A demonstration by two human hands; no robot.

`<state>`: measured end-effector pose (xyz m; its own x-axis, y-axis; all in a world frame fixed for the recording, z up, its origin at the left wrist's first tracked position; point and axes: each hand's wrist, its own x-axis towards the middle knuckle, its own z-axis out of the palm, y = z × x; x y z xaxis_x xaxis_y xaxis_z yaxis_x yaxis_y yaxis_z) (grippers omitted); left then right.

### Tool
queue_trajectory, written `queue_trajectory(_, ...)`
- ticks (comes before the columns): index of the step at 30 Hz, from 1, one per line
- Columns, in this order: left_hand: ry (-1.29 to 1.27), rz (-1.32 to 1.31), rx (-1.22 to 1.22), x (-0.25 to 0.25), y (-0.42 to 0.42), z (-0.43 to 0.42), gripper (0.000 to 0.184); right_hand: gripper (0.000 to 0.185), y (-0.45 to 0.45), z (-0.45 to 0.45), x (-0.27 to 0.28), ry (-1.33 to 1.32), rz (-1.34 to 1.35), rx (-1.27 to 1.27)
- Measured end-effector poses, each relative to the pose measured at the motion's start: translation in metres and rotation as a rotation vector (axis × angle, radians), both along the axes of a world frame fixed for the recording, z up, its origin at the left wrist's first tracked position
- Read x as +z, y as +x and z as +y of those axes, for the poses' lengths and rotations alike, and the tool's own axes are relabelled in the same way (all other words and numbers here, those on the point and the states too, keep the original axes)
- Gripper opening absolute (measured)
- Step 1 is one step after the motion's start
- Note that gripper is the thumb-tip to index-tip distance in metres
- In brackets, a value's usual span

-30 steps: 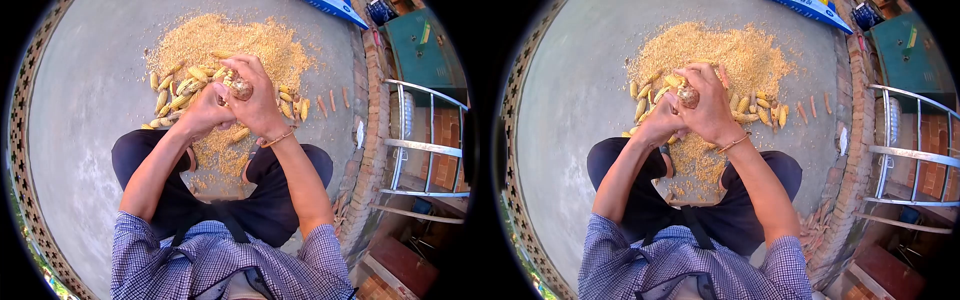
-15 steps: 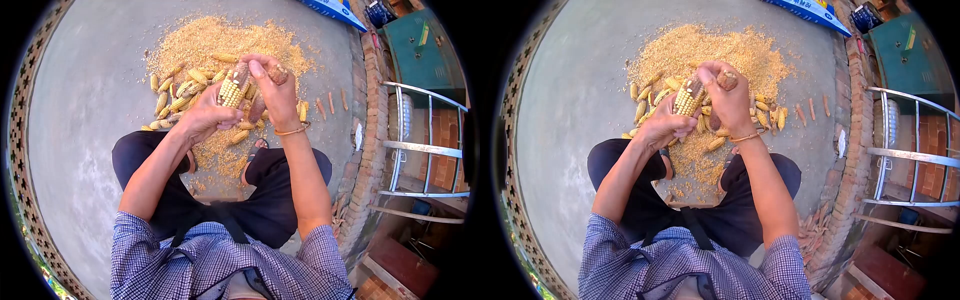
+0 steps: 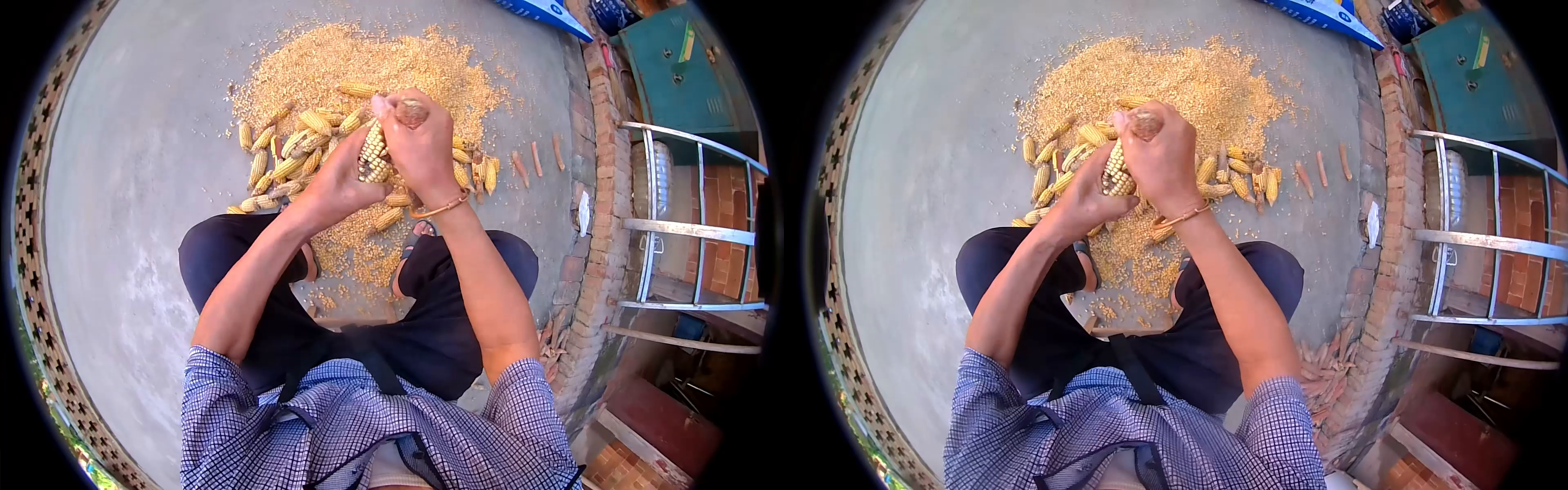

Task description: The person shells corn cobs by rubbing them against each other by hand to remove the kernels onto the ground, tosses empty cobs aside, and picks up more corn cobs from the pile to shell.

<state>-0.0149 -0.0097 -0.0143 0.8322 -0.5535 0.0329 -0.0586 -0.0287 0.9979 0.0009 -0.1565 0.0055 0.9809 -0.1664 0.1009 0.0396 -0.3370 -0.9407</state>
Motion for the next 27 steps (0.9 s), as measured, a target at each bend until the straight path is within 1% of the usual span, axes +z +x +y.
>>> queue_trajectory(1, -0.138, 0.234, -0.054, 0.010, 0.000, 0.004, 0.072, 0.023, 0.001, -0.007, 0.006, 0.266, 0.087, 0.018)
queue_trajectory(2, -0.276, 0.473, -0.107, 0.018, -0.002, 0.007, 0.071, 0.021, 0.002, -0.014, 0.010, 0.377, 0.104, 0.069)
queue_trajectory(3, -0.390, 0.529, -0.089, 0.022, -0.007, 0.003, 0.066, 0.020, 0.002, -0.021, 0.013, 0.487, 0.124, 0.117)
queue_trajectory(4, -0.407, 0.581, -0.092, 0.024, -0.009, 0.005, 0.065, 0.020, 0.001, -0.025, 0.014, 0.597, 0.145, 0.163)
queue_trajectory(6, -0.443, 0.674, -0.101, 0.026, -0.007, 0.008, 0.063, 0.024, -0.001, -0.028, 0.017, 0.570, 0.138, 0.220)
queue_trajectory(7, -0.470, 0.662, -0.150, 0.023, -0.004, 0.009, 0.057, 0.024, -0.001, -0.028, 0.018, 0.574, 0.139, 0.243)
queue_trajectory(10, -0.558, 0.690, -0.137, 0.022, -0.005, 0.010, 0.054, 0.027, -0.005, -0.025, 0.024, 0.510, 0.101, 0.316)
queue_trajectory(13, -0.648, 0.711, -0.211, 0.022, -0.003, 0.012, 0.041, 0.026, -0.005, -0.024, 0.024, 0.502, 0.056, 0.349)
queue_trajectory(15, -0.568, 0.645, -0.187, 0.023, -0.004, 0.011, 0.050, 0.025, -0.005, -0.026, 0.023, 0.465, 0.017, 0.348)
queue_trajectory(16, -0.529, 0.611, -0.173, 0.023, -0.004, 0.009, 0.054, 0.022, -0.005, -0.026, 0.024, 0.452, 0.040, 0.308)
queue_trajectory(18, -0.473, 0.619, -0.103, 0.026, -0.005, 0.007, 0.050, 0.017, -0.008, -0.025, 0.027, 0.426, 0.088, 0.231)
queue_trajectory(19, -0.445, 0.624, -0.070, 0.027, -0.005, 0.007, 0.048, 0.020, -0.008, -0.025, 0.025, 0.411, 0.089, 0.234)
queue_trajectory(21, -0.467, 0.705, -0.027, 0.030, -0.006, 0.008, 0.041, 0.025, -0.005, -0.026, 0.020, 0.382, 0.090, 0.240)
queue_trajectory(22, -0.477, 0.745, -0.005, 0.030, -0.006, 0.008, 0.038, 0.025, -0.004, -0.027, 0.018, 0.402, 0.075, 0.234)
queue_trajectory(25, -0.516, 0.865, -0.031, 0.025, -0.002, 0.011, 0.049, 0.024, -0.003, -0.026, 0.014, 0.491, 0.041, 0.241)
queue_trajectory(27, -0.573, 0.949, -0.027, 0.024, -0.001, 0.013, 0.051, 0.024, -0.003, -0.024, 0.015, 0.587, 0.025, 0.273)
